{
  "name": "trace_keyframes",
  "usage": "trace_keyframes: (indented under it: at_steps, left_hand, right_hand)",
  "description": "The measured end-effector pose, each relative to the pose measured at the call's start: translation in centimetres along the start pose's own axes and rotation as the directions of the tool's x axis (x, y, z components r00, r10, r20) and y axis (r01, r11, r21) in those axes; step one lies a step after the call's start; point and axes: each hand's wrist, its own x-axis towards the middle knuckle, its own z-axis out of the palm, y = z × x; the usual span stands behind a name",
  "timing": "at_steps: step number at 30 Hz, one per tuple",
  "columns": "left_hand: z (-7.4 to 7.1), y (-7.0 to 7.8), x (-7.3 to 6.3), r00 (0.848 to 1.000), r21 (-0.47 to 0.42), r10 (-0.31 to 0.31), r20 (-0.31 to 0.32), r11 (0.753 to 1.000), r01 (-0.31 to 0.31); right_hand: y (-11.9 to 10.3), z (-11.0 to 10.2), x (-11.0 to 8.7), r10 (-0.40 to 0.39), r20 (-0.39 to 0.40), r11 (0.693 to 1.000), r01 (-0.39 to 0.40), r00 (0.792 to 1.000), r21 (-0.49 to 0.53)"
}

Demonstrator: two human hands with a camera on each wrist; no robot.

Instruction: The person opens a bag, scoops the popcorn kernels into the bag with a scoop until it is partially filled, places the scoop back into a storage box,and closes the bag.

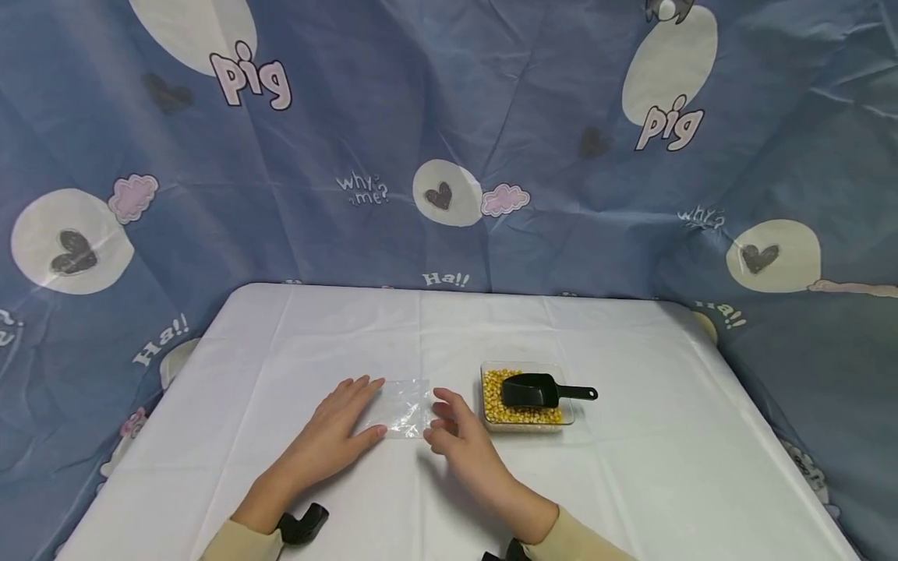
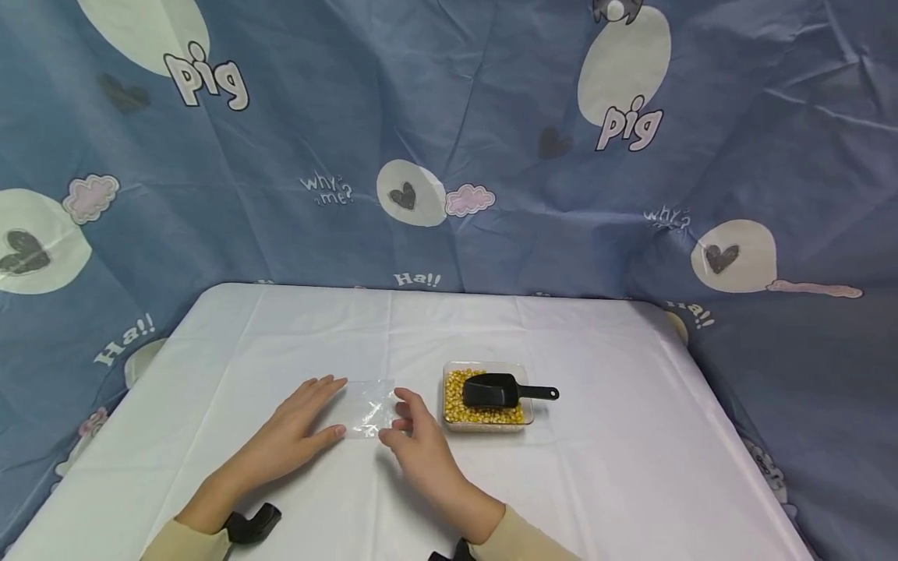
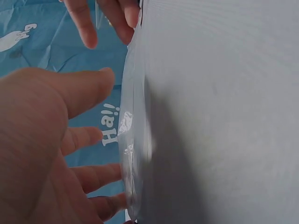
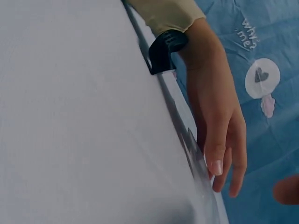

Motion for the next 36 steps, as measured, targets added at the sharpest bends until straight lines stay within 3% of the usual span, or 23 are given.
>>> trace_keyframes:
  at_steps: [3, 7, 18, 28, 36]
  left_hand:
    - [0.0, 0.0, -0.1, 1.000, -0.001, -0.014, 0.002, 1.000, 0.014]
    - [0.1, 0.0, -0.2, 1.000, 0.006, -0.022, 0.005, 1.000, 0.022]
    - [0.3, 0.2, -0.2, 1.000, 0.052, 0.011, -0.012, 0.999, -0.011]
    - [0.8, 0.4, -0.4, 1.000, 0.100, 0.019, -0.022, 0.995, -0.016]
    - [1.1, 1.0, -0.7, 0.999, 0.118, 0.046, -0.011, 0.992, -0.044]
  right_hand:
    - [-0.1, 0.1, 0.2, 0.059, 0.003, 0.984, -0.058, 0.998, 0.170]
    - [-0.5, 0.1, 0.2, 0.127, -0.004, 0.940, -0.119, 0.992, 0.319]
    - [-0.1, 0.1, 0.5, 0.203, 0.044, 0.845, -0.198, 0.978, 0.496]
    - [1.1, 0.5, 0.8, 0.201, 0.037, 0.854, -0.194, 0.979, 0.483]
    - [1.4, 0.5, 0.9, 0.247, 0.070, 0.863, -0.253, 0.966, 0.437]
